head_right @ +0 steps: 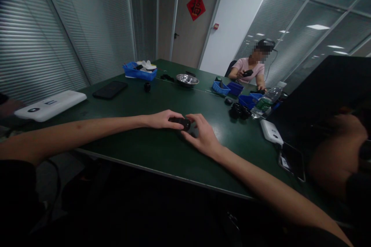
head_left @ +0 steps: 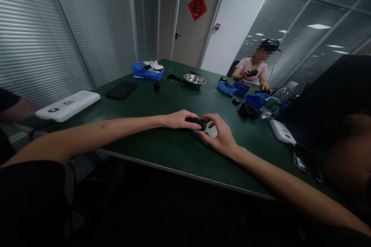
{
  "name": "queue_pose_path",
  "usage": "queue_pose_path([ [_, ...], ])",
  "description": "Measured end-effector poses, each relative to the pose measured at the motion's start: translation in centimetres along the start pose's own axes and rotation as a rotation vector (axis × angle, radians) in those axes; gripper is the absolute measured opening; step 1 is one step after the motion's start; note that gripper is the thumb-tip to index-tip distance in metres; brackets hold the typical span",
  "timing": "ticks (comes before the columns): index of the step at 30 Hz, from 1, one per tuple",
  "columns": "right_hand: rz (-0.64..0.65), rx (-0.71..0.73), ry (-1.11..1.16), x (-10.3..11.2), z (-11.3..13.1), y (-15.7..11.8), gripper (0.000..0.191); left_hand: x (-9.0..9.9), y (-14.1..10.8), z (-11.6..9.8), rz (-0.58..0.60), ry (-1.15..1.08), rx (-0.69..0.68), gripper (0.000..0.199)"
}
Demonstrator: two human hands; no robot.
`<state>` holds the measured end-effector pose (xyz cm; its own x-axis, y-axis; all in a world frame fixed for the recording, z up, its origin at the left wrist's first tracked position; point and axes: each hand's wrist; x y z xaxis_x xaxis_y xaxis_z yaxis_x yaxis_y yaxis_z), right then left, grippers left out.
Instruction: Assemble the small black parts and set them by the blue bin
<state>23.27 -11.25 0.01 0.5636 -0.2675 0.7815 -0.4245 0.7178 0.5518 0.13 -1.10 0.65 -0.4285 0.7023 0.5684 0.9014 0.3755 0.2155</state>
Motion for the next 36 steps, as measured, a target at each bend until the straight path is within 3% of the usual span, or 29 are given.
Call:
queue_pose_path([
  [3,0.002,-0.028,-0.026,-0.02,-0.11,-0.02,0.037,0.02,-0.05,0.09,-0.014,0.025,0.009,0.045],
  [10,0.02,0.065,0.005,0.04,0.1,0.06,0.032,0.02,-0.12,0.0,0.012,0.007,0.005,0.044],
  [14,0.01,0.013,-0.02,-0.14,-0.15,-0.09,0.043,0.02,0.0,0.02,0.003,0.002,0.004,0.043],
  [17,0.011,-0.022,-0.051,-0.14,-0.41,-0.19,0.04,0.06,0.03,0.19,-0.008,0.006,0.006,0.042],
  [23,0.027,0.064,-0.018,0.04,0.04,-0.02,0.033,0.06,-0.1,0.32,0.019,-0.006,-0.026,0.044],
  [28,0.011,-0.007,-0.032,-0.02,0.17,0.06,0.042,0.06,-0.12,0.22,-0.009,-0.013,-0.005,0.044],
  [36,0.012,0.039,0.019,-0.15,-0.02,0.05,0.03,0.16,0.0,0.36,0.007,0.01,-0.024,0.045],
])
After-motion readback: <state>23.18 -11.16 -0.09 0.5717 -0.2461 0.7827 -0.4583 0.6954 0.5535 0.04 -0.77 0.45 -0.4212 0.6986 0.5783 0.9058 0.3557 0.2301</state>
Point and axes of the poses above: each hand's wrist, its own y-axis towards the middle knuckle, its own x-axis out of the back of the hand, z = x × y, and after that the axes turned 2 degrees about -x, right-handed
